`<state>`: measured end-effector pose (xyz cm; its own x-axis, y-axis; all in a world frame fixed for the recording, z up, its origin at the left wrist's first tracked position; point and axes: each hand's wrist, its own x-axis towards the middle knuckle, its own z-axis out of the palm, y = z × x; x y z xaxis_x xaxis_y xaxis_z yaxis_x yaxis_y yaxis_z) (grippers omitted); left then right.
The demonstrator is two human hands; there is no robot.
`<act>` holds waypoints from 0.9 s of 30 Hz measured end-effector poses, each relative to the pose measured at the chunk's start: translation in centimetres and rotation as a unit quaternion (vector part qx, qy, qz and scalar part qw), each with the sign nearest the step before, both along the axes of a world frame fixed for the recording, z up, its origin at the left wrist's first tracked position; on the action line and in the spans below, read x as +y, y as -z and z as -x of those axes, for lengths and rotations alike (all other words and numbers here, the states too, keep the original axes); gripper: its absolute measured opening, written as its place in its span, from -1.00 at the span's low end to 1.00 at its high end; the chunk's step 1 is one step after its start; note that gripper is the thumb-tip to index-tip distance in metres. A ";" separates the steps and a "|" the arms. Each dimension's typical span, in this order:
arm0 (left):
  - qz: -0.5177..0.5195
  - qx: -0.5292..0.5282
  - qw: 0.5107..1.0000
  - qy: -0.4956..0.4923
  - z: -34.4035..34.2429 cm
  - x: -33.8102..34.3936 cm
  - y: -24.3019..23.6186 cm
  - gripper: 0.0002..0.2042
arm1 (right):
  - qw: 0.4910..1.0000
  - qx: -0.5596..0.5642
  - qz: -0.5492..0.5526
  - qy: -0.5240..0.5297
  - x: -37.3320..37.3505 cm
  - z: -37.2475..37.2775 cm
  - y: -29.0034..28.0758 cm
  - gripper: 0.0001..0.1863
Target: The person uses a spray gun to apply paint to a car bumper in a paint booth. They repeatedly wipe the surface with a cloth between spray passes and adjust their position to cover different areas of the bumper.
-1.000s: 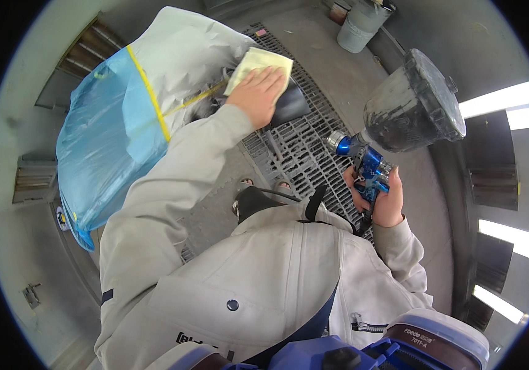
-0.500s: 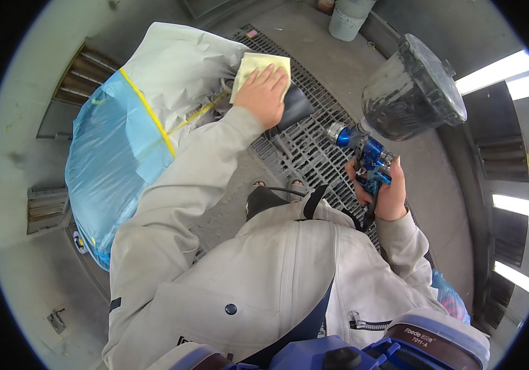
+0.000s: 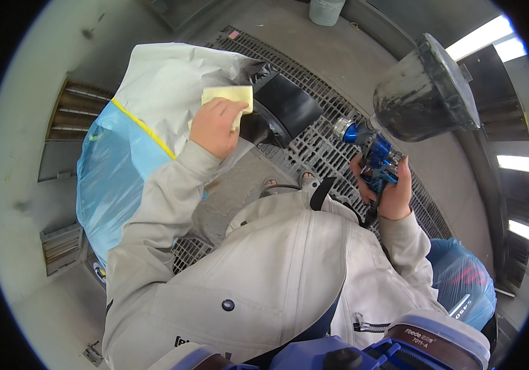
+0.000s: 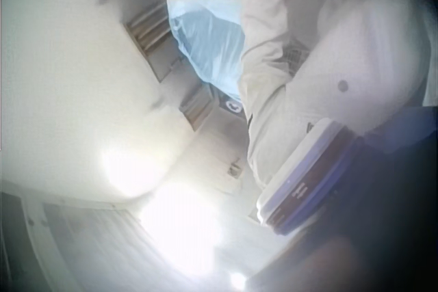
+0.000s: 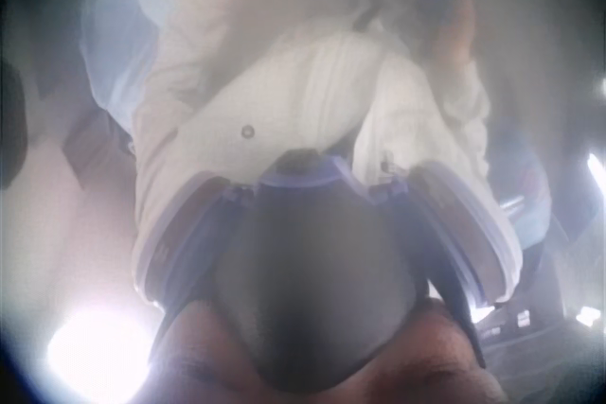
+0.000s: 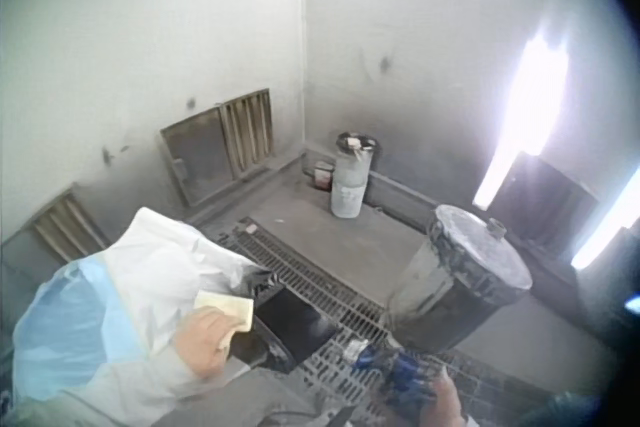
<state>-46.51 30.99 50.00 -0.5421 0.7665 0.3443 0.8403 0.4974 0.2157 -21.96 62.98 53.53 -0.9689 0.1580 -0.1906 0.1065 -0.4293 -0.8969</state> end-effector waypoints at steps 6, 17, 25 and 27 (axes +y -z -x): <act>0.039 -0.047 0.998 -0.022 3.5 4.6 -0.7 -0.37 | 0.999 -0.010 0.000 0.040 -1.4 0.1 0.3 0.03; 0.185 -0.015 0.982 0.034 4.9 6.3 0.6 -0.33 | 0.997 -0.040 -0.017 0.064 -2.8 -0.2 -0.9 0.02; 0.125 -0.024 0.988 0.087 4.7 4.8 0.0 -0.34 | 0.996 -0.046 -0.008 0.078 -3.1 -0.1 -1.3 0.03; 0.121 -0.020 0.990 0.063 5.1 6.0 0.3 -0.34 | 0.996 -0.047 -0.004 0.074 -3.2 0.0 -1.4 0.03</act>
